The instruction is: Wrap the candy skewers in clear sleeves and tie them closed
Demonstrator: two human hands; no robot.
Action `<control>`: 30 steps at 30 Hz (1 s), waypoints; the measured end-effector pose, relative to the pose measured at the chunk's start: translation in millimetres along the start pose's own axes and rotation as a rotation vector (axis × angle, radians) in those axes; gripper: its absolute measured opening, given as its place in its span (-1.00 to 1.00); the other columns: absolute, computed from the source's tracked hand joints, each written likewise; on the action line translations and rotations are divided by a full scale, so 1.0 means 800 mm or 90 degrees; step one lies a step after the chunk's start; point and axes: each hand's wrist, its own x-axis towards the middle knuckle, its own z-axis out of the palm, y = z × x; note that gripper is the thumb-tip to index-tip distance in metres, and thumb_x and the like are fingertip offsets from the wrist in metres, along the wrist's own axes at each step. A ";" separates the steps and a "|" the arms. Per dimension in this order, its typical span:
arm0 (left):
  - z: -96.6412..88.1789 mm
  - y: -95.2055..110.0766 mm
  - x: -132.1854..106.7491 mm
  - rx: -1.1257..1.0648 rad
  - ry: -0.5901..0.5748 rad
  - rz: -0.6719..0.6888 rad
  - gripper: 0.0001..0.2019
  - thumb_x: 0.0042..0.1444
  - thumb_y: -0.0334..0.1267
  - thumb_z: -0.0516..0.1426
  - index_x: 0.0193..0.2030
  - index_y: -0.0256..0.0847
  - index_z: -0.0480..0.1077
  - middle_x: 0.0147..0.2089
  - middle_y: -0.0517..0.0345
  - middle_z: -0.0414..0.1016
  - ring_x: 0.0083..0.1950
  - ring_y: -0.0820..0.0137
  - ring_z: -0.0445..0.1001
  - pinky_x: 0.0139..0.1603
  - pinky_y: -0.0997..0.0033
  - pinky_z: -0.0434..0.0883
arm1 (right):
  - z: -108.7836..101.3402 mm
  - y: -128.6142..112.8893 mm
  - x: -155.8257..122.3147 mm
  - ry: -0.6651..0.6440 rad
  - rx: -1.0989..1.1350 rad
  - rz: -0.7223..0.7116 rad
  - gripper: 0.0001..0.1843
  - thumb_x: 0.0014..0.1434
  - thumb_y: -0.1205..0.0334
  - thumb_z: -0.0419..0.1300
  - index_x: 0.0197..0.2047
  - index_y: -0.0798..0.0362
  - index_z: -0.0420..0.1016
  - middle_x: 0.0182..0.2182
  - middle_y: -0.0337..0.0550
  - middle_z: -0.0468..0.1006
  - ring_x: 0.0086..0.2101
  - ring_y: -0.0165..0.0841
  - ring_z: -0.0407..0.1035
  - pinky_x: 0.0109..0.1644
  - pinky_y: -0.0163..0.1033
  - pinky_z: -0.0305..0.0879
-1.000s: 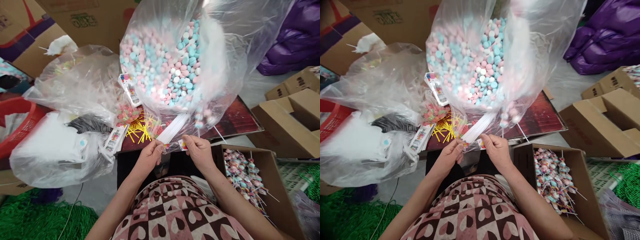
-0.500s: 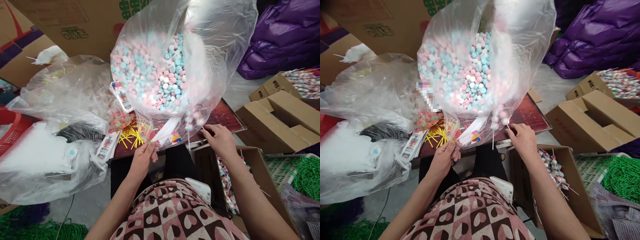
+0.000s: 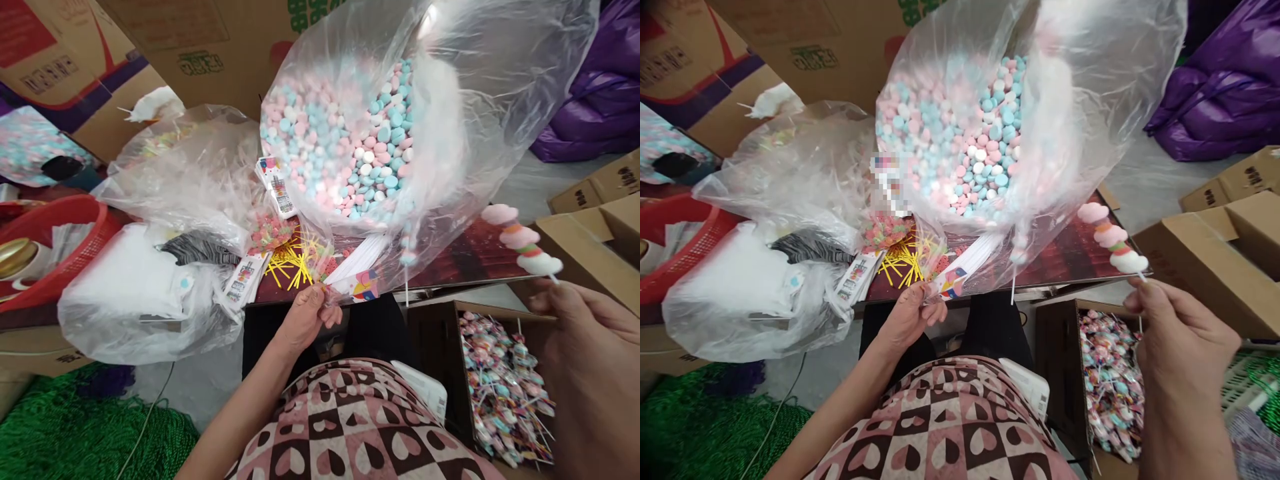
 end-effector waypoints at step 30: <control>-0.026 0.005 -0.001 0.150 -0.062 0.067 -0.60 0.13 0.07 0.17 -0.39 -0.30 0.46 -0.66 0.35 0.11 -0.63 0.57 0.18 -0.44 0.43 0.30 | -0.022 -0.029 -0.025 -0.374 0.135 -0.008 -0.88 -0.04 0.23 0.40 -0.36 -0.18 0.69 -0.37 -0.19 0.66 -0.37 -0.28 0.51 -0.27 -0.22 0.42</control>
